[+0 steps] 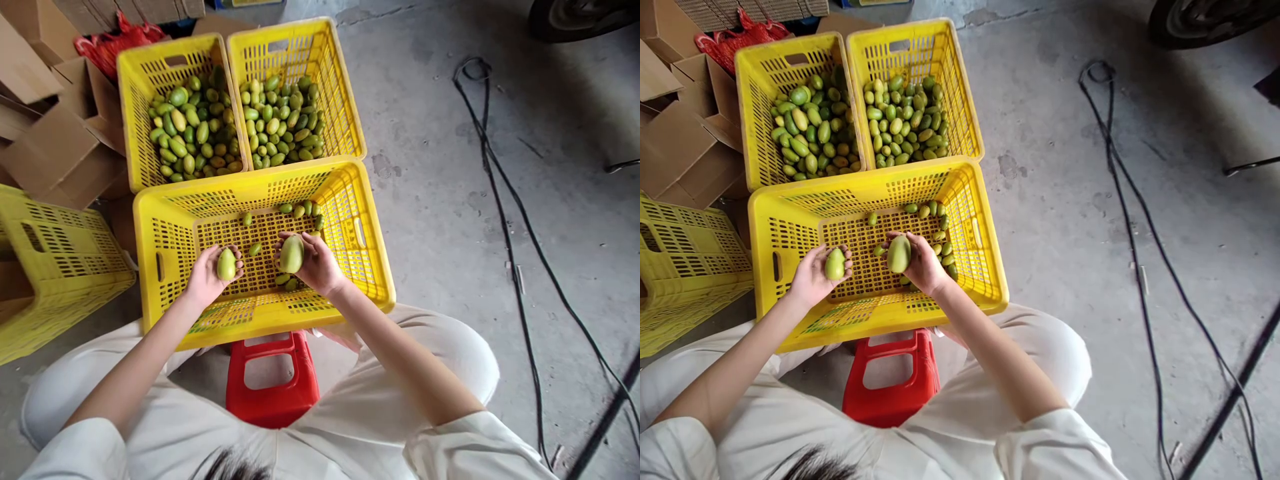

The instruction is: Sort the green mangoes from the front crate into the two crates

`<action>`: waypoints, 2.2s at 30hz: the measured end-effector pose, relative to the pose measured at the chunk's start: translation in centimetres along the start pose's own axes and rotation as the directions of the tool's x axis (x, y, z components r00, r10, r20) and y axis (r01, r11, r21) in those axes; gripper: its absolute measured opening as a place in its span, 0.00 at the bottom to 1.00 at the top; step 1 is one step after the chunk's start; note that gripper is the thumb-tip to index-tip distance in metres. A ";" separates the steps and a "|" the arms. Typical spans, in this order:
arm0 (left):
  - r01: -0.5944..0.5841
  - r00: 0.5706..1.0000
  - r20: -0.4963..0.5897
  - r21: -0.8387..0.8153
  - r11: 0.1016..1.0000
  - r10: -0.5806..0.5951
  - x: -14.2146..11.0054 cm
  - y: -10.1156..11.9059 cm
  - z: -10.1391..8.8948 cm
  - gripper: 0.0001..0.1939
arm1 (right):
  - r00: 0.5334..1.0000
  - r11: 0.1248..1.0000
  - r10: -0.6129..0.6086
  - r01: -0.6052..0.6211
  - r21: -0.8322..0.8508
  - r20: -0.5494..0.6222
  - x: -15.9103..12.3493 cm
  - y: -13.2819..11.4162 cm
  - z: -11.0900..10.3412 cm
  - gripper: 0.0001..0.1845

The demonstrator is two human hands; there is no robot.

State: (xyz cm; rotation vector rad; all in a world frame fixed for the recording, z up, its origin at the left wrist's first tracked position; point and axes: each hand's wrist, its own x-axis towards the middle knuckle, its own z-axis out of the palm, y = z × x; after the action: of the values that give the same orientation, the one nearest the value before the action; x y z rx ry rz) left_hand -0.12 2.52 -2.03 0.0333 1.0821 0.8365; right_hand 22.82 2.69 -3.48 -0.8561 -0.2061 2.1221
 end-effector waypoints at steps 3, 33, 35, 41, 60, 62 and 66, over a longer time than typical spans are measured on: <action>0.014 1.000 -0.018 -0.021 1.000 -0.015 0.0 -0.3 0.0 0.07 | 1.000 0.998 0.017 -0.018 0.062 0.022 0.1 -0.2 -0.1 0.14; -0.021 0.985 0.173 -0.023 0.999 0.025 -0.6 0.0 -0.1 0.08 | 0.994 0.987 -0.025 0.008 0.162 0.104 -0.6 -0.7 0.4 0.11; -0.001 0.985 0.171 0.023 1.000 -0.003 -0.5 0.0 -0.2 0.09 | 0.996 0.987 -0.023 0.008 0.163 0.091 -0.5 -0.5 0.4 0.12; -0.028 0.989 0.147 0.067 0.997 0.018 -0.4 -0.1 -0.2 0.09 | 0.998 0.994 -0.043 0.037 0.104 0.056 -0.5 -0.1 0.5 0.11; -0.124 0.975 0.205 0.206 0.971 0.081 -0.4 -0.5 -0.1 0.11 | 0.996 0.996 -0.030 0.023 0.088 0.079 -0.6 -0.4 0.5 0.18; -0.134 0.977 0.194 0.256 0.957 0.085 -0.3 -0.8 -0.1 0.11 | 0.998 0.998 -0.025 0.021 0.065 0.065 -0.6 -0.2 0.5 0.18; -0.107 0.987 0.138 0.179 0.978 0.083 -0.2 -0.5 -0.1 0.11 | 0.998 0.998 -0.044 0.043 0.046 0.033 -0.4 0.0 0.5 0.18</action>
State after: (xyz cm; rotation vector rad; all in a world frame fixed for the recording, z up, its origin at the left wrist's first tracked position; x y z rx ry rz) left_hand 0.11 1.99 -2.12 0.2953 1.0388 0.8054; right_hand 22.73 2.47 -2.89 -0.7827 -0.1926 2.0942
